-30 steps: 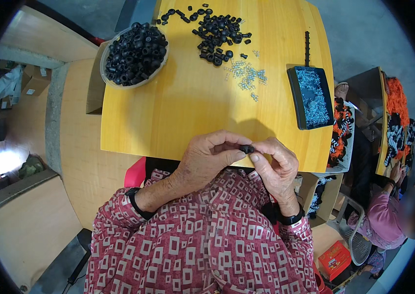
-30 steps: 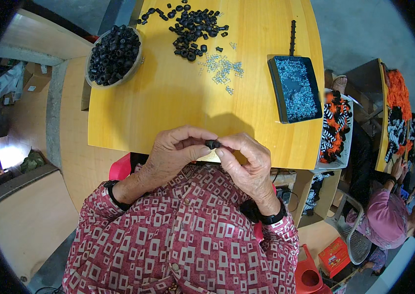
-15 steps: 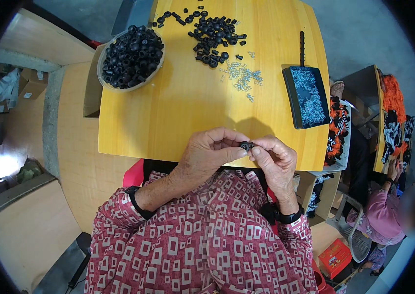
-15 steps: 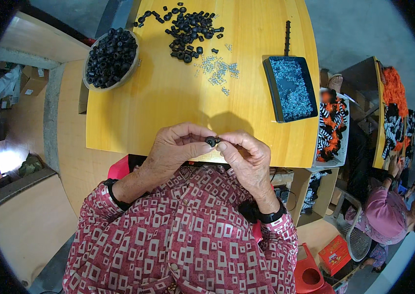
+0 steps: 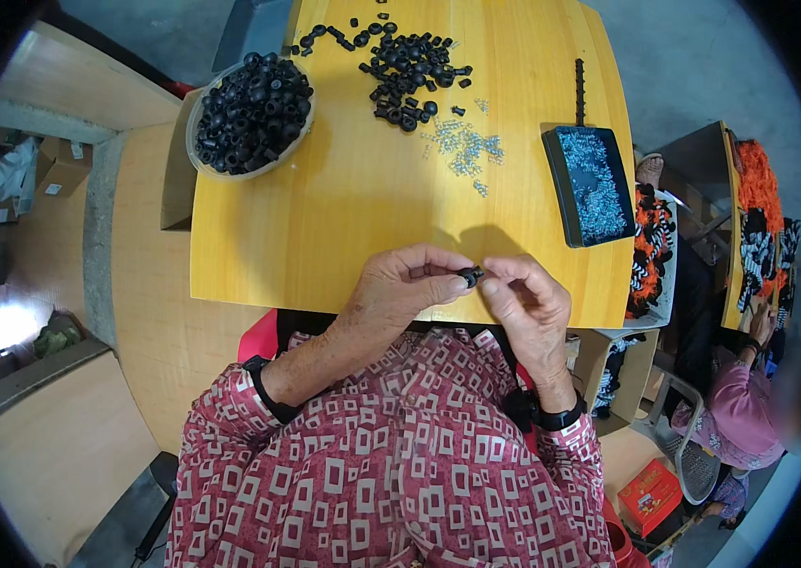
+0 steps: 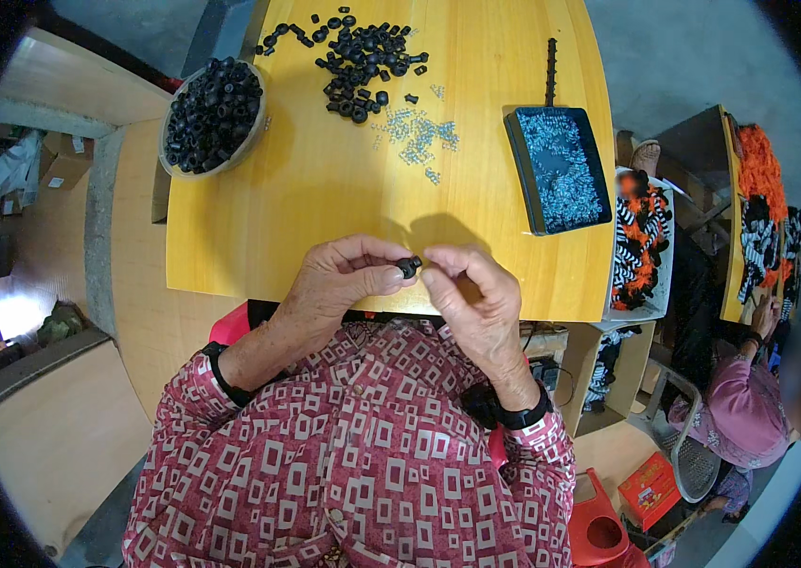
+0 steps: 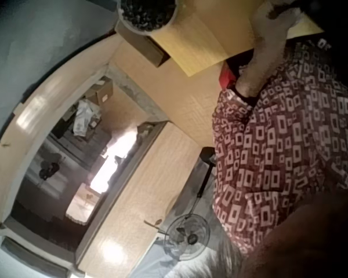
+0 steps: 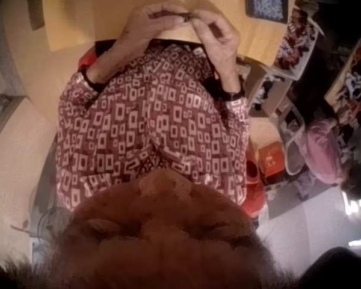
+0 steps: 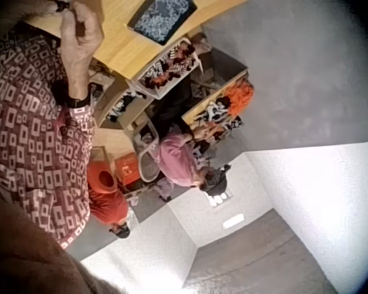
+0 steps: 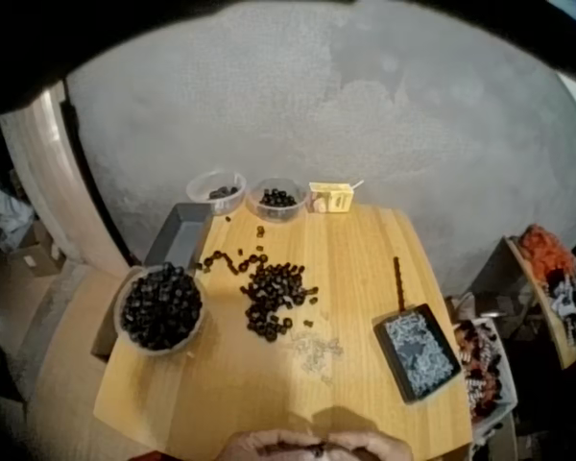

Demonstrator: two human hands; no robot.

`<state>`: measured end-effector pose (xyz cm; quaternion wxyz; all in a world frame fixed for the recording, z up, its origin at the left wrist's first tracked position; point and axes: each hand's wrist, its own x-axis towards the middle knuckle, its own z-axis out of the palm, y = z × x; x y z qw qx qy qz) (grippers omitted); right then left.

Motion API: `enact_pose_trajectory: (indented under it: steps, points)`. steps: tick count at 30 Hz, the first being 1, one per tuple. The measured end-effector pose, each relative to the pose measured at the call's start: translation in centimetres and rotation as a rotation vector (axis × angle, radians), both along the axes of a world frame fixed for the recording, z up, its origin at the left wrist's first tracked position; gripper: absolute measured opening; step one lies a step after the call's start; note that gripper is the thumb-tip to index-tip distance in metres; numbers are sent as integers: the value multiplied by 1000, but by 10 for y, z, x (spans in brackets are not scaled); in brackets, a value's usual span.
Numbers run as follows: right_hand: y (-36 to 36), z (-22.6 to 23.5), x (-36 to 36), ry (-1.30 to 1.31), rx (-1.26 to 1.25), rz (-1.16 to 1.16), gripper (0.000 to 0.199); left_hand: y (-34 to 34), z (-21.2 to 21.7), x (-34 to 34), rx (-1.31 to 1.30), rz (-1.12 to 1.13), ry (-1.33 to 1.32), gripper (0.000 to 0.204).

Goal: Manually assemble small plastic rings and metal components into finished items.

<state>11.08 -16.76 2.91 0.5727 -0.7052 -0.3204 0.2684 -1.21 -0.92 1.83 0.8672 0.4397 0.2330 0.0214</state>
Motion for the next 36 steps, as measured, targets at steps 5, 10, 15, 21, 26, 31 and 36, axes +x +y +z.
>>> enact_pose_trajectory:
  steps: [5, 10, 15, 21, 26, 31, 36]
  points:
    - [4, 12, 0, -833, -174, 68, 40, -4, -6, 3, -90, 34, 21, 25]
    - [4, 11, 5, -1002, -186, 130, 40, -6, -6, 5, -50, -9, 10, 24]
    - [7, 16, 6, -1042, -195, 177, 39, -5, -9, 5, -9, -27, 23, 21]
    - [7, 18, 9, -1035, -194, 177, 38, -6, -6, 5, 29, -7, 27, 19]
    - [6, 20, 10, -1016, -181, 180, 38, -10, -5, 5, 63, -8, 28, 17]
    - [7, 23, 9, -1031, -170, 137, 38, -12, -4, 6, 54, 45, -29, 18]
    - [9, 20, 10, -1043, -141, 164, 36, -15, -10, 8, 81, 89, -78, 25]
